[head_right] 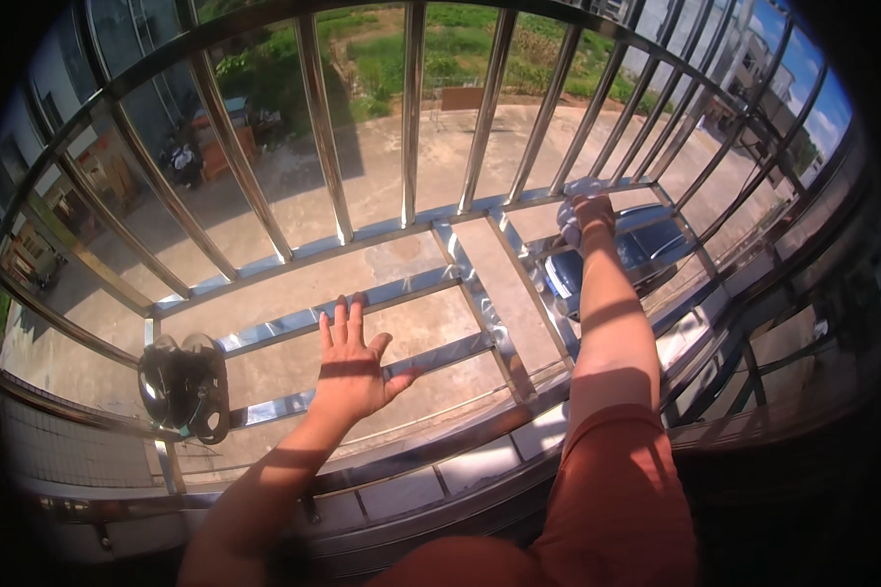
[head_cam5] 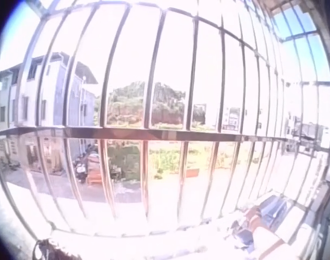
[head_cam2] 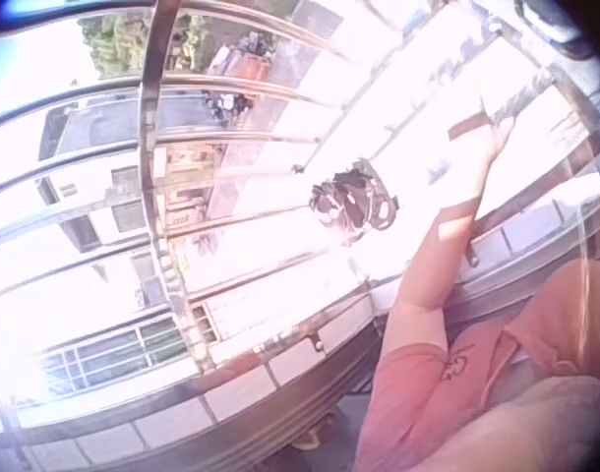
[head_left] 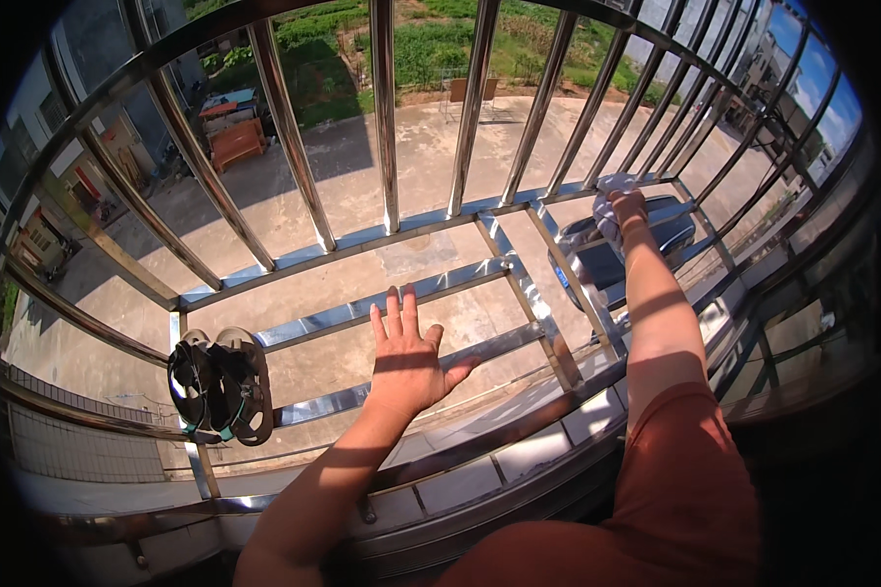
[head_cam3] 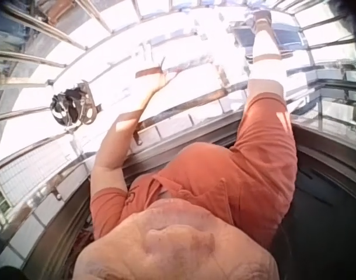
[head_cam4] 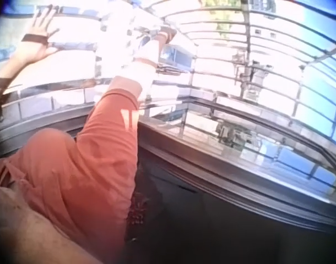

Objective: The recorder cleans a window, window frame, and balcony railing using a wet cloth.

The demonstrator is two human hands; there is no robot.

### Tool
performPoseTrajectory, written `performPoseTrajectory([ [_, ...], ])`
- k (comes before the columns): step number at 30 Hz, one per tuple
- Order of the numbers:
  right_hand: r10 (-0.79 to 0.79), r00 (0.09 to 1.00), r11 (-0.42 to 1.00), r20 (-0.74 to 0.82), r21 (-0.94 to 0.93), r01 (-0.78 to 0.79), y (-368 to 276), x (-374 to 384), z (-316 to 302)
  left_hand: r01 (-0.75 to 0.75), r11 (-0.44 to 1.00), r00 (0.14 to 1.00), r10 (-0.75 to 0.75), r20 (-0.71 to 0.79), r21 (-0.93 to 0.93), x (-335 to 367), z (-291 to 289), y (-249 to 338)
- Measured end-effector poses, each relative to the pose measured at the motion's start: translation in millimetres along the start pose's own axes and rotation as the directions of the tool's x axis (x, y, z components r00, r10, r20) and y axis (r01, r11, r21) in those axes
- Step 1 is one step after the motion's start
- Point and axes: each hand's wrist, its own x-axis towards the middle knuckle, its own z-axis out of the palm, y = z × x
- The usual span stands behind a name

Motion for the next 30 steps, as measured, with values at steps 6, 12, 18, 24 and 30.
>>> performPoseTrajectory([
  [6,-0.069,0.964,0.976,0.257,-0.181,0.118,12.4,76.6,4.3,-0.061,0.998,0.998,0.061,0.009,0.009,9.5,-2.1,12.5],
  [12,-0.152,0.825,0.964,0.544,0.264,0.003,-20.2,-15.1,5.0,-0.025,0.998,1.000,0.025,-0.003,0.058,1.1,1.6,2.0],
  [18,-0.259,0.804,0.823,0.535,0.558,-0.106,-15.3,-24.0,-13.3,-0.015,0.999,1.000,0.016,-0.018,0.032,2.6,7.0,-0.9],
  [24,0.014,0.999,0.947,-0.033,0.320,-0.002,-6.0,0.9,7.6,0.008,0.998,1.000,-0.008,-0.004,0.067,-2.5,0.0,1.0],
  [30,-0.149,0.949,0.972,0.278,-0.137,0.192,24.5,84.1,39.5,0.031,0.996,0.998,-0.035,0.044,0.081,2.9,-6.1,2.7],
])
